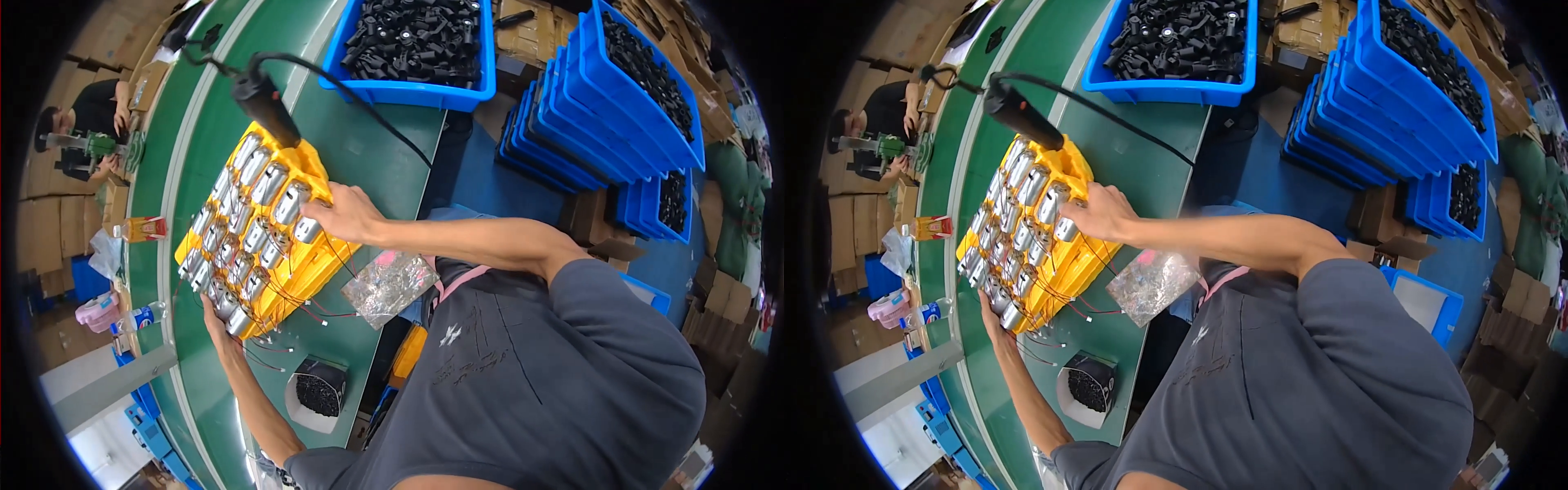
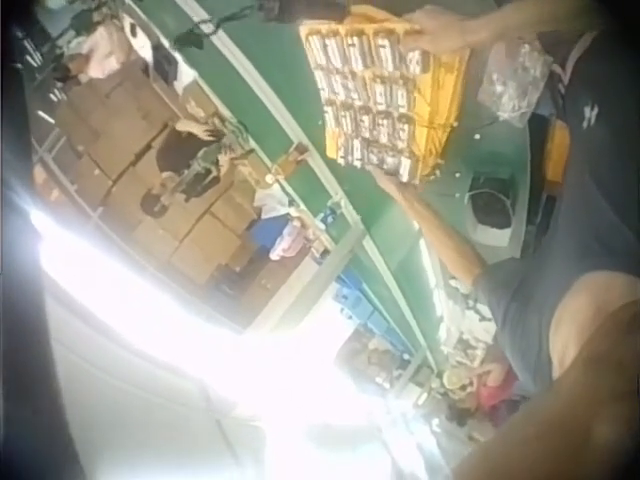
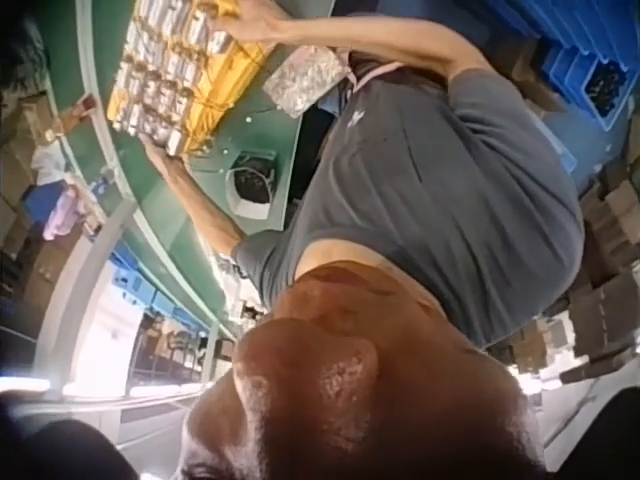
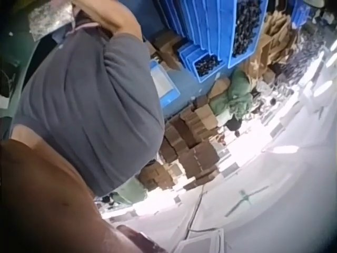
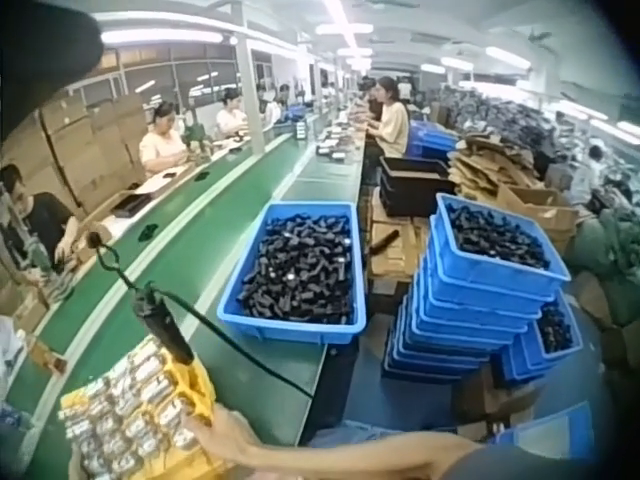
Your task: Assembling small electrical components using an electric screwdriver and organizing them into trays at a factory workstation.
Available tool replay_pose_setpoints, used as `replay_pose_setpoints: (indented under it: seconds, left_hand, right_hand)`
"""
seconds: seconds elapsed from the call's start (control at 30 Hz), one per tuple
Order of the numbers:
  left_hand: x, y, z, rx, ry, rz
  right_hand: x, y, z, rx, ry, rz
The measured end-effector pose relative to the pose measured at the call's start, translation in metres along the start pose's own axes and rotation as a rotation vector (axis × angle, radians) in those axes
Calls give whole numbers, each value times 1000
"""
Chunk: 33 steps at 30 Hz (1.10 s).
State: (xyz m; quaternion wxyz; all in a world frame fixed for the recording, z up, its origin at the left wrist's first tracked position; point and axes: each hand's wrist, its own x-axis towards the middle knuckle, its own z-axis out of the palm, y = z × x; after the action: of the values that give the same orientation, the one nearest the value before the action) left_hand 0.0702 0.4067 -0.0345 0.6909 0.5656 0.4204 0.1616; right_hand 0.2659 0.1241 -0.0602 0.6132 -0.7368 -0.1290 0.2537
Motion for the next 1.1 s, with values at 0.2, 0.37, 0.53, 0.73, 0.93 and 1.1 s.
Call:
replay_pose_setpoints:
  seconds: [0.2, 0.37, 0.53, 0.73, 0.93, 1.1]
  left_hand:
    - [-39, -26, 8, -142, 193, 2]
    - [-45, -40, 11, -184, 268, 40]
    - [-36, -43, -25, -173, 288, -3]
    - [-105, -34, -16, 1355, 1050, 342]
    - [-208, -66, 197, 1060, 635, 1254]
    - [-239, -178, 248, 954, -91, 769]
  right_hand:
    - [63, -19, -10, -136, -324, 67]
    - [76, -16, -10, -46, -313, -139]
    - [68, -14, -14, -251, -333, -47]
    - [-25, -14, -102, 1058, -714, -46]
    - [-45, -45, -145, 1625, -929, 341]
    - [-59, -50, -152, 1590, -1038, 328]
